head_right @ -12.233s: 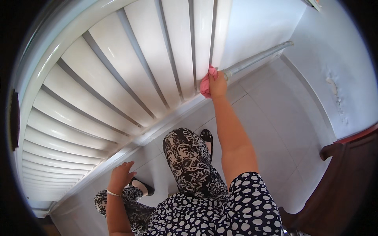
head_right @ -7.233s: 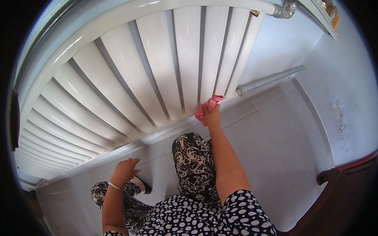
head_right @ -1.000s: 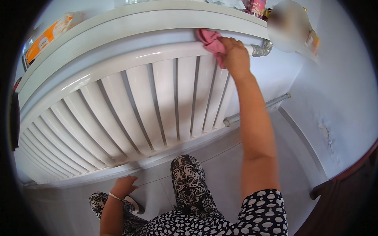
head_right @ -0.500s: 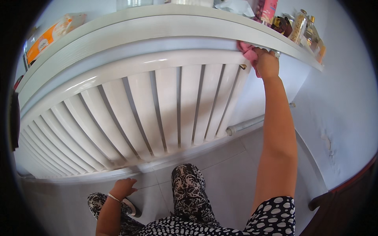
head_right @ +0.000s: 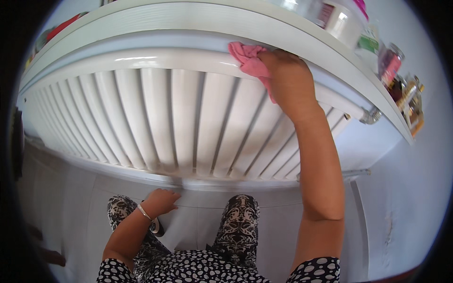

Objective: The person wipes the surface of a white radiator with a pink cloth, moving methodically from one side to the other and covering the top and front sections. The person uses a pink cloth to clean the radiator.

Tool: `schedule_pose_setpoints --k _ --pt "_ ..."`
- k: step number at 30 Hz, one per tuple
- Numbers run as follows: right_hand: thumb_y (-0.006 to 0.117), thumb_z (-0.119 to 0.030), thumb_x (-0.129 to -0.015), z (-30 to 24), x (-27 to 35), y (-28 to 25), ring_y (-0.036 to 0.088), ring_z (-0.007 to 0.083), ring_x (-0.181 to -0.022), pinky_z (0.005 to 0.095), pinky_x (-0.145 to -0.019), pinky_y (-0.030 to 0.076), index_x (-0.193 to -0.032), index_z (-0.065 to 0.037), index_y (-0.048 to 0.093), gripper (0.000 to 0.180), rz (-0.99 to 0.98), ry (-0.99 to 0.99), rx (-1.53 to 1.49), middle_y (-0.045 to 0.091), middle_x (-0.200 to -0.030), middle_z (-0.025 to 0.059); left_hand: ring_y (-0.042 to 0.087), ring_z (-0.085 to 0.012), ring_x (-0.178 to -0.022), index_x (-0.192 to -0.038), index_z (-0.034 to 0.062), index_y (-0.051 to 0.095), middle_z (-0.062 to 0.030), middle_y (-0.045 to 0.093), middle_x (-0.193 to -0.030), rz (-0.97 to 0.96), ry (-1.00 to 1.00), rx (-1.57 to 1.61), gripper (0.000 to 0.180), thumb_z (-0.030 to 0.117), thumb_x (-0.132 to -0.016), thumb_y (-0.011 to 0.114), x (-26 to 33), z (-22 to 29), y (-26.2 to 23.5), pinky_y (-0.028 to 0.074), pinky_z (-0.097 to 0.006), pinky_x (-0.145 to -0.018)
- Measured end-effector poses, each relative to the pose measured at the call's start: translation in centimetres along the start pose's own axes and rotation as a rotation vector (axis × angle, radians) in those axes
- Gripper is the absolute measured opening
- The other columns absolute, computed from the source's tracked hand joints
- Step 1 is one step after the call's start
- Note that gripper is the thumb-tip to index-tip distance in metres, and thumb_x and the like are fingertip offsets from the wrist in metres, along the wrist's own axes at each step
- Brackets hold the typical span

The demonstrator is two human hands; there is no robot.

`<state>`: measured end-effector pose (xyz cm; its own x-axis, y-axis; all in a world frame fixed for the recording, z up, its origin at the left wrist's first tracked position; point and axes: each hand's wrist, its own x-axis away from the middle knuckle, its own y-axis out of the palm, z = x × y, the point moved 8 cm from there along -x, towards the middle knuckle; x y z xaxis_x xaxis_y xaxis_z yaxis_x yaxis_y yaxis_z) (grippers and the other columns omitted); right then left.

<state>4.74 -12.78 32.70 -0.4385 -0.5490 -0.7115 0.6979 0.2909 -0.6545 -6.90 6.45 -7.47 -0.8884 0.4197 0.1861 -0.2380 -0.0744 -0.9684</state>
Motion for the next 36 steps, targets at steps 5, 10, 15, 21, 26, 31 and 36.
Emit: schedule_pose_setpoints --k 5,10,15,21,26,31,36 --pt "0.057 -0.013 -0.084 -8.5 -5.2 3.6 0.057 0.0324 -0.096 0.0378 -0.084 0.047 -0.109 -0.005 0.060 0.027 -0.002 -0.125 -0.064 0.063 -0.103 0.0129 0.064 -0.0315 -0.085 -0.105 0.0115 0.056 -0.0093 0.063 -0.093 0.040 0.056 0.059 0.036 0.034 -0.080 0.068 0.2 0.5 -0.1 0.051 -0.043 -0.071" --pt "0.058 -0.003 -0.076 -17.0 -9.7 6.7 0.059 0.0324 -0.092 0.0403 -0.080 0.049 -0.098 -0.001 0.059 0.021 0.087 -0.265 -0.090 0.062 -0.096 0.0147 0.065 -0.0308 -0.083 -0.103 0.0102 0.056 -0.0094 0.063 -0.093 0.041 0.102 0.093 0.035 0.034 -0.080 0.068 0.6 1.4 -0.9 0.052 -0.043 -0.069" --pt "0.058 -0.005 -0.076 -24.6 -13.7 9.4 0.060 0.0316 -0.094 0.0397 -0.080 0.050 -0.103 -0.001 0.060 0.027 0.042 -0.316 -0.034 0.063 -0.099 0.0154 0.065 -0.0302 -0.085 -0.101 0.0093 0.056 -0.0093 0.064 -0.093 0.061 0.099 0.138 0.034 0.032 -0.079 0.069 0.6 0.9 -0.7 0.052 -0.042 -0.071" --pt "0.074 -0.013 -0.062 -31.3 -16.7 11.9 0.060 0.0229 -0.090 0.0331 -0.073 0.048 -0.093 -0.005 0.062 0.035 0.056 -0.325 0.062 0.063 -0.093 0.0086 0.064 -0.0306 -0.087 -0.100 0.0090 0.057 -0.0110 0.063 -0.094 0.032 0.021 0.172 0.035 0.032 -0.078 0.070 -0.5 -0.7 0.5 0.051 -0.042 -0.073" --pt "0.065 0.001 -0.066 -29.7 -15.5 11.1 0.059 0.0266 -0.093 0.0376 -0.075 0.049 -0.094 -0.004 0.059 0.030 0.018 -0.337 -0.004 0.062 -0.097 0.0132 0.065 -0.0307 -0.087 -0.098 0.0083 0.061 -0.0107 0.065 -0.093 0.113 0.026 0.153 0.034 0.035 -0.079 0.071 -0.6 -1.9 1.2 0.051 -0.042 -0.073" --pt "0.063 0.001 -0.069 -23.3 -11.4 8.9 0.058 0.0276 -0.092 0.0398 -0.071 0.049 -0.094 -0.006 0.057 0.026 0.173 -0.342 -0.082 0.059 -0.094 0.0097 0.064 -0.0321 -0.088 -0.097 0.0070 0.060 -0.0123 0.064 -0.092 0.093 0.049 0.171 0.033 0.033 -0.078 0.071 -0.8 -1.9 1.9 0.051 -0.043 -0.075" --pt "0.065 -0.005 -0.071 -14.4 -6.5 6.4 0.058 0.0271 -0.091 0.0384 -0.072 0.049 -0.099 -0.010 0.059 0.029 0.204 -0.184 -0.007 0.058 -0.094 0.0078 0.063 -0.0333 -0.089 -0.097 0.0062 0.059 -0.0133 0.064 -0.092 0.054 0.029 0.197 0.033 0.031 -0.078 0.071 -0.6 -1.6 1.5 0.050 -0.044 -0.076"
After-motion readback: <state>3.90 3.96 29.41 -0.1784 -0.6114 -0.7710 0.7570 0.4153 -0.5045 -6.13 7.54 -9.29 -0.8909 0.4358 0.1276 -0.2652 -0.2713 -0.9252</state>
